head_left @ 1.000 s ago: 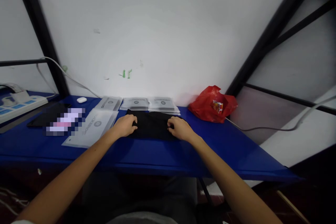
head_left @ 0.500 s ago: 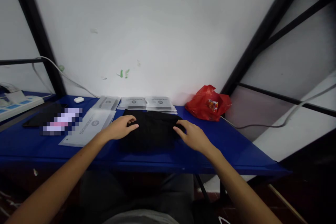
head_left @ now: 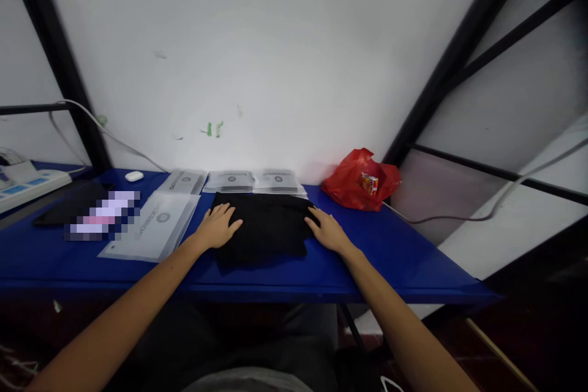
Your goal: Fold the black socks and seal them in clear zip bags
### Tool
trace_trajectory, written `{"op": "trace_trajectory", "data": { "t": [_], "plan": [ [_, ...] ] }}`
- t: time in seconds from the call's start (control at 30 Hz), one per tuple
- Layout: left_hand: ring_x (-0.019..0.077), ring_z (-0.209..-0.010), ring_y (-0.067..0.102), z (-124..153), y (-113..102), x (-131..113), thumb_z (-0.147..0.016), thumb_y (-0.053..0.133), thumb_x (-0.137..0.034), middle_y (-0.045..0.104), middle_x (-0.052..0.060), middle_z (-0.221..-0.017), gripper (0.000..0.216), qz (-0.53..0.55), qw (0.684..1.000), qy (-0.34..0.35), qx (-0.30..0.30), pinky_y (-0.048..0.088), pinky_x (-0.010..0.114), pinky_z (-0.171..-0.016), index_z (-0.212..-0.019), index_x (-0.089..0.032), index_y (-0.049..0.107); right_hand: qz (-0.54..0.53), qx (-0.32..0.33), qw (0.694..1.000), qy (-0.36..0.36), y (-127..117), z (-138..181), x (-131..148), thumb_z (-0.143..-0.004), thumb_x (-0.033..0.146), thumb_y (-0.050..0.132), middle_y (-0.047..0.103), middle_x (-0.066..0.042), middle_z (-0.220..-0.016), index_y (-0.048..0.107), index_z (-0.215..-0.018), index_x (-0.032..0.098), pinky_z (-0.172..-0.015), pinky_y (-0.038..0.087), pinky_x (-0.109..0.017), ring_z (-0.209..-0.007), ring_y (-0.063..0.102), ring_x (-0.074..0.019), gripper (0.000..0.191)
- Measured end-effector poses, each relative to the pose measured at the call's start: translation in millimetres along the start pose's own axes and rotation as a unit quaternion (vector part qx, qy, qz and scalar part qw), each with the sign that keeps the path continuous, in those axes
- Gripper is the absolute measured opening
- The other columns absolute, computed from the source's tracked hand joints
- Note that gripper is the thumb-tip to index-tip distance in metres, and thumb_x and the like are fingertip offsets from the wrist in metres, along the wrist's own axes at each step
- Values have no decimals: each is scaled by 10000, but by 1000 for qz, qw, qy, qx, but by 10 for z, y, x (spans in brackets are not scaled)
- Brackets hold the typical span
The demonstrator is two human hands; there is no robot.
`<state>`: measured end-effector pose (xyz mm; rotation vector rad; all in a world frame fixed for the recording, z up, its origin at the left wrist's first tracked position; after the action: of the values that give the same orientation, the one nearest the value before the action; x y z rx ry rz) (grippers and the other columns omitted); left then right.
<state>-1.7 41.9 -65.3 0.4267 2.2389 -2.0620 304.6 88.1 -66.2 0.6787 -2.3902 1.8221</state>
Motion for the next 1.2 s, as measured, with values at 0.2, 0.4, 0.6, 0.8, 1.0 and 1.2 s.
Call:
{"op": "trace_trajectory", "data": {
  "t": [0.2, 0.4, 0.6, 0.8, 1.0, 1.2],
  "plan": [
    [272, -1352, 255, 11, 16, 23, -888, 266, -481, 336, 112, -1455, 586, 1, 1000, 6, -21, 213, 456, -1088, -1342, -139, 405, -75, -120, 990, -14, -80, -64, 175, -914, 384, 285, 433, -145, -1387, 369, -1364, 93, -1086, 295, -395, -1285, 400, -239, 542],
    [282, -1353, 252, 16, 8, 31, -888, 269, -484, 331, 129, -1455, 595, 21, 999, 12, -21, 206, 469, -1087, -1343, -125, 405, -16, 19, 999, -26, 199, -151, 154, -914, 410, 301, 296, -168, -1460, 308, -1390, 65, -1112, 220, -408, -1368, 229, -240, 588],
    [255, -1389, 131, 28, 11, 37, -888, 242, -513, 214, 157, -1491, 671, 35, 999, 8, 13, 132, 432, -1116, -1388, -73, 321, 39, 77, 996, -20, 249, -137, 147, -920, 434, 275, 232, -170, -1482, 282, -1405, 55, -1116, 189, -424, -1378, 186, -257, 616],
    [252, -1391, 114, 9, 38, 74, -880, 232, -540, 184, 146, -1499, 689, 37, 999, 11, 14, 134, 431, -1112, -1401, -94, 302, 48, 79, 996, -11, 239, -134, 160, -925, 448, 258, 252, -141, -1484, 278, -1413, 75, -1120, 185, -393, -1375, 203, -244, 615],
    [240, -1394, 104, 8, 38, 79, -877, 232, -543, 174, 131, -1506, 695, 39, 999, 2, 23, 111, 424, -1118, -1411, -102, 287, 43, 69, 997, -11, 270, -142, 130, -925, 460, 257, 262, -130, -1481, 291, -1411, 104, -1112, 203, -413, -1374, 213, -241, 603],
    [240, -1392, 121, -13, 51, 107, -875, 233, -545, 195, 131, -1501, 690, 41, 999, 7, 18, 119, 423, -1116, -1404, -107, 306, 27, 58, 998, -7, 261, -141, 118, -926, 447, 261, 297, -126, -1469, 326, -1397, 106, -1111, 213, -405, -1366, 239, -235, 585]
  ]
}}
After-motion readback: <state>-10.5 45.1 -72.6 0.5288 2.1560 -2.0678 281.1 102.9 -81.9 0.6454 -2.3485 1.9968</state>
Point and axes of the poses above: each hand's wrist, its own z-axis away from the middle knuckle, its own y-axis out of the palm, x = y × z, the point moved 3 cm from there along -z, towards the middle knuckle
